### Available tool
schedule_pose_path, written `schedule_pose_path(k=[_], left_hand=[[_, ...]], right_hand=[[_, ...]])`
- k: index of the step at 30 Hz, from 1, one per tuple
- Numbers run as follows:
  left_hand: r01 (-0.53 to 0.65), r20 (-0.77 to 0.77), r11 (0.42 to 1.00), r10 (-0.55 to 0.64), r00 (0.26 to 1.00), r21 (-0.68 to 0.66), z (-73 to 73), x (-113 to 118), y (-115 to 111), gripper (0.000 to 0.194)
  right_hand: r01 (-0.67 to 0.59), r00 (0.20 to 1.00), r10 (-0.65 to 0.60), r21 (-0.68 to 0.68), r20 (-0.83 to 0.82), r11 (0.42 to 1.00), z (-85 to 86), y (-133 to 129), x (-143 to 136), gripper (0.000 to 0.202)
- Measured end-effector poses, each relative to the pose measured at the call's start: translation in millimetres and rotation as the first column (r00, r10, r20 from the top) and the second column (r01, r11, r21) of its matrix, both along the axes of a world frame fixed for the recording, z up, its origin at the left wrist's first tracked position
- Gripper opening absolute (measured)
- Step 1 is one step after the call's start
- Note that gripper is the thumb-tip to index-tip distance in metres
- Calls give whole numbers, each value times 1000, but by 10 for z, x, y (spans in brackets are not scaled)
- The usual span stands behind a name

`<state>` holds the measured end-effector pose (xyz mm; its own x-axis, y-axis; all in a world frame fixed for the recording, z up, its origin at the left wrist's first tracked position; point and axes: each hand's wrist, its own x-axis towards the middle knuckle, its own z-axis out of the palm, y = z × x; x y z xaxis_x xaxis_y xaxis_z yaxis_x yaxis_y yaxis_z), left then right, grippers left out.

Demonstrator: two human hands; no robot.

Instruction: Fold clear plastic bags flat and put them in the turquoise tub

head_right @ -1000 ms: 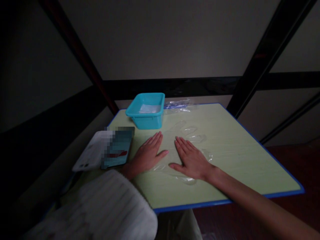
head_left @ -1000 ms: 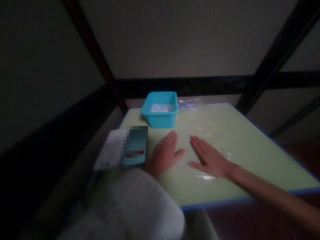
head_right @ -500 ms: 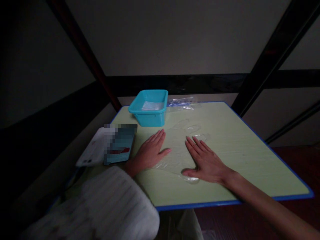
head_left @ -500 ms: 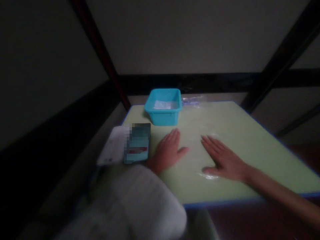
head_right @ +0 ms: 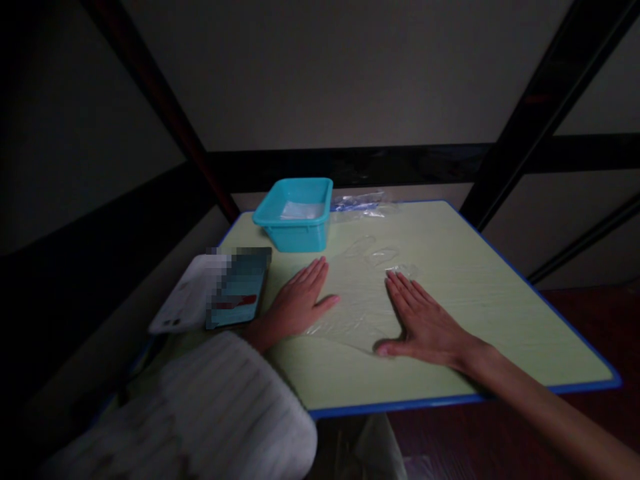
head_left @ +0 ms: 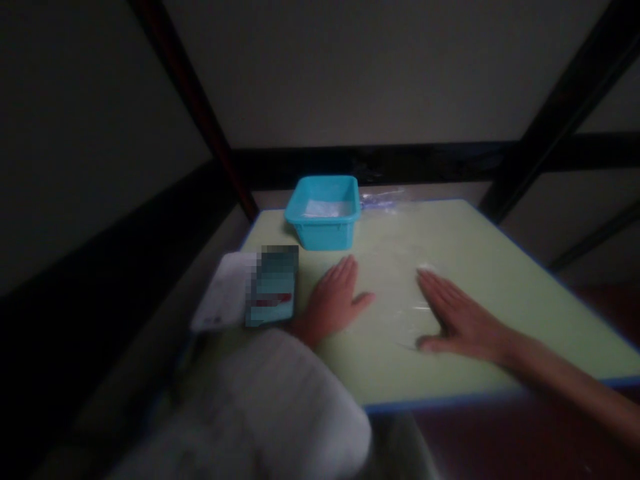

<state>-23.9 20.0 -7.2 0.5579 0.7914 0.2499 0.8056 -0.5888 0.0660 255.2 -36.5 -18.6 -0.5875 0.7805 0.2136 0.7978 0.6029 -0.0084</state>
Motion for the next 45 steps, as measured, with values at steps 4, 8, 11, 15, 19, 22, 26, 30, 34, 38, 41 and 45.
schedule_pose_path(k=[4, 8, 11, 15, 19, 22, 26, 30, 34, 38, 41, 45], left_hand=[[8, -3, 1000, -8, 1000, -3, 2, -5, -2, 68], [4, -19, 1000, -4, 1000, 0, 6, -6, -10, 68], [1, -21, 1000, -1, 1000, 0, 3, -3, -11, 68], [6, -19, 1000, -6, 1000, -2, -11, -3, -1, 68], [9, -10, 1000, -9, 1000, 7, -20, -10, 5, 70], [3, -21, 1000, -3, 1000, -8, -8, -10, -1, 73], [-7, -29, 1000, 7, 1000, -23, 9, -5, -10, 74], [-3, -25, 1000, 2, 1000, -19, 6, -9, -7, 79], [-4, -18, 1000, 3, 1000, -24, 3, -7, -2, 85], [11, -26, 999, -13, 1000, -51, -5, -22, 16, 91], [22, -26, 997, -24, 999, -70, -4, -84, 47, 93], [48, 8, 999, -48, 999, -12, 108, -107, 48, 93]], right_hand=[[5, 1000, -5, 9, -12, 1000, -6, 5, 2, 115], [17, 1000, -17, 16, -10, 1000, 6, -14, -2, 114], [45, 999, -45, 17, -15, 999, 11, -39, -3, 111], [79, 997, -79, 15, -27, 997, 14, -63, -8, 111], [78, 997, -78, 4, -17, 997, 20, -64, 8, 113], [77, 997, -77, -8, -1, 997, 25, -62, 48, 112], [77, 996, -76, -22, 37, 997, 27, -63, 94, 112], [85, 995, -83, -33, 58, 996, 21, -62, 104, 112], [85, 994, -82, -45, 71, 995, 19, -53, 106, 113], [90, 994, -85, -66, 69, 994, 19, -42, 108, 111], [96, 994, -91, -95, 57, 991, 11, -38, 105, 112], [116, 993, -112, -108, 43, 987, -4, -31, 92, 114]])
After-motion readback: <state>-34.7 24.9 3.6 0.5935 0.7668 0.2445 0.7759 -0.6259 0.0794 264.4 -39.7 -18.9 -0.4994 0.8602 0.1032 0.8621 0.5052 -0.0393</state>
